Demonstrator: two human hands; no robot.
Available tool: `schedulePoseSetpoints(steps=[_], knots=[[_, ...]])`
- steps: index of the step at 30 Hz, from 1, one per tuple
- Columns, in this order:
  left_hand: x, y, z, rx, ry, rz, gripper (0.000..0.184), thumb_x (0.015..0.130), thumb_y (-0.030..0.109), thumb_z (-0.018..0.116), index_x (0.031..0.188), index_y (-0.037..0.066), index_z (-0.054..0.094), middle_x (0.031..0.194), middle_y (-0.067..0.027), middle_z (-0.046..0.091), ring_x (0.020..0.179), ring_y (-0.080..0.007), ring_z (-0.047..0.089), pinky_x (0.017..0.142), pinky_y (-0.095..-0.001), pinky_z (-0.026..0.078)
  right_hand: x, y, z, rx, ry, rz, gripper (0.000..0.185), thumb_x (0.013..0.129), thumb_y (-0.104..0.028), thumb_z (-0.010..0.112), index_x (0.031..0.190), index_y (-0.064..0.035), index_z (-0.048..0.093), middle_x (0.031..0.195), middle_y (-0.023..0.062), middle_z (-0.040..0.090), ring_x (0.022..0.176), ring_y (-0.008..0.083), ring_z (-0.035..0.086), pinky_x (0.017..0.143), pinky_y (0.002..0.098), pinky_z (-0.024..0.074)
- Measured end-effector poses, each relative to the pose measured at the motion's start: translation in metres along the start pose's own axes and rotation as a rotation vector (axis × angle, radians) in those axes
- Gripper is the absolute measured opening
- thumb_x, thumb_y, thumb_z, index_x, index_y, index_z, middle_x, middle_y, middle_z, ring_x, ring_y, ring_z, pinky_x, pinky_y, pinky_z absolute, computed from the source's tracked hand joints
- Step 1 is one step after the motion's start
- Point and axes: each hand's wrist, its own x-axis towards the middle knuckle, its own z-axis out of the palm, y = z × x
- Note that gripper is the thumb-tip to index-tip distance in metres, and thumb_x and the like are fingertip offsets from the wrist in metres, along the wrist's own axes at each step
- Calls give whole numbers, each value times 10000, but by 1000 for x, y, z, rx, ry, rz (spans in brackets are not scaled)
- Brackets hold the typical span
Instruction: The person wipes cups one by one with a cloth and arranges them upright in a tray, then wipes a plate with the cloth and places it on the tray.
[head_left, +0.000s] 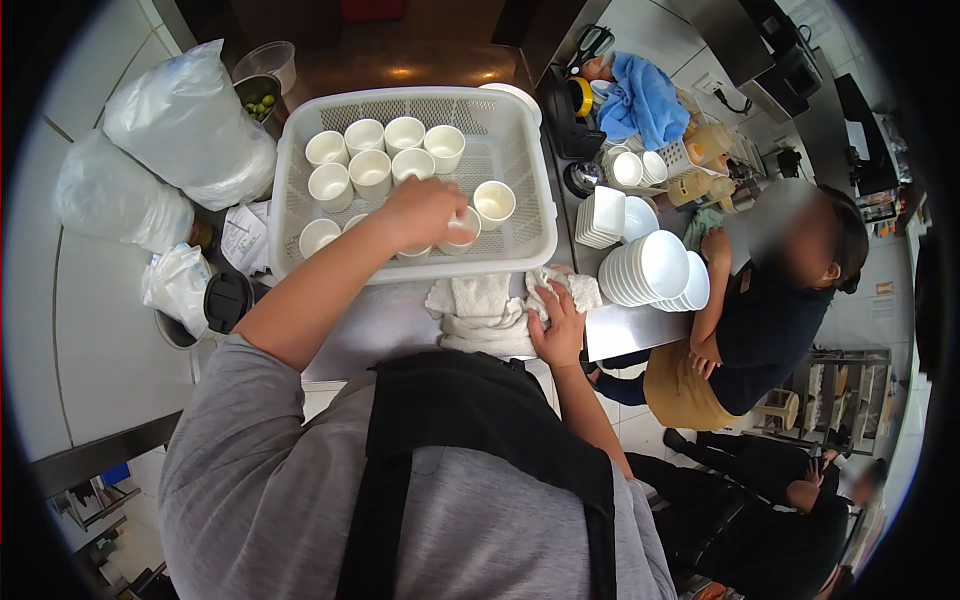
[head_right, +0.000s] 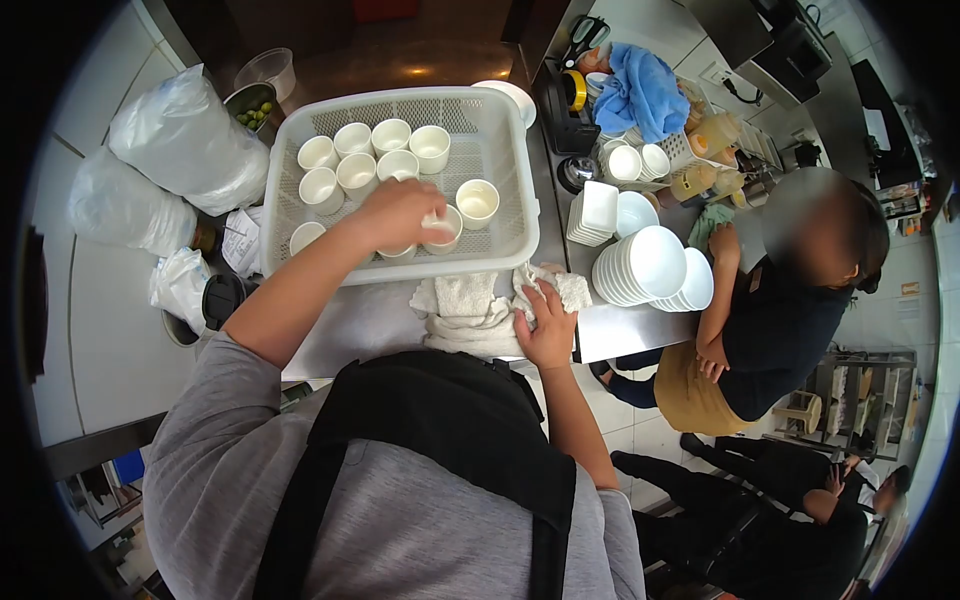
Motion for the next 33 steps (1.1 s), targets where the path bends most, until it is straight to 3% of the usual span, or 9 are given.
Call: schedulePoseSetpoints(steps=[1,2,12,21,23,27,28,29,33], knots=[[-3,6,-2,-79,-193,101,210,770,329,694,850,140,649,952,-34,625,987,-230,564,839,-444,408,0,-1,0,-2,-4,2,399,752,-234,678,1136,-146,615,1232,66,562,1035,253,582,768,413,396],[-2,7,5,-128,-213,106,217,746,336,710,837,148,650,917,-18,625,981,-231,559,843,-432,387,0,-1,-1,-9,-7,0,398,753,-232,677,1137,-146,614,1236,66,559,1038,254,581,767,413,396],[31,-30,32,258,-163,77,126,806,236,656,889,142,658,918,-13,619,966,-209,549,843,-393,375,1,0,0,-14,-23,4,398,759,-232,667,1145,-151,610,1246,68,551,1045,263,579,788,425,400],[51,-35,42,301,-13,39,158,809,186,627,956,132,652,982,-25,606,1016,-209,540,870,-388,383,1,1,1,-18,-19,-8,405,751,-226,672,1143,-147,606,1250,74,548,1049,271,579,788,427,407],[45,-20,42,242,348,97,160,790,151,627,946,128,655,1019,-23,590,1051,-197,520,879,-377,374,2,1,0,-14,-20,-6,406,751,-226,672,1143,-145,606,1250,76,547,1049,274,579,789,426,409],[37,6,36,92,247,283,166,768,113,618,926,136,663,1041,-9,573,1075,-182,500,879,-367,363,1,2,1,-2,-25,4,407,750,-224,673,1143,-140,607,1249,81,547,1052,279,577,792,424,411],[38,7,38,135,145,277,178,749,113,625,921,143,664,1004,-2,581,1050,-178,511,875,-364,360,2,-2,-2,34,-60,32,391,769,-178,651,1149,-106,598,1218,144,546,1075,357,554,873,440,413],[39,7,39,176,43,271,191,731,113,633,916,150,665,966,5,589,1025,-173,522,870,-360,357,2,-2,-1,33,-63,30,391,769,-178,651,1149,-106,598,1218,144,546,1075,357,554,873,440,413],[45,1,39,214,23,301,149,742,147,651,889,154,671,878,19,598,970,-171,542,861,-362,357,1,1,1,-7,-6,-13,403,750,-208,666,1142,-137,607,1244,86,549,1057,279,574,802,420,410]])
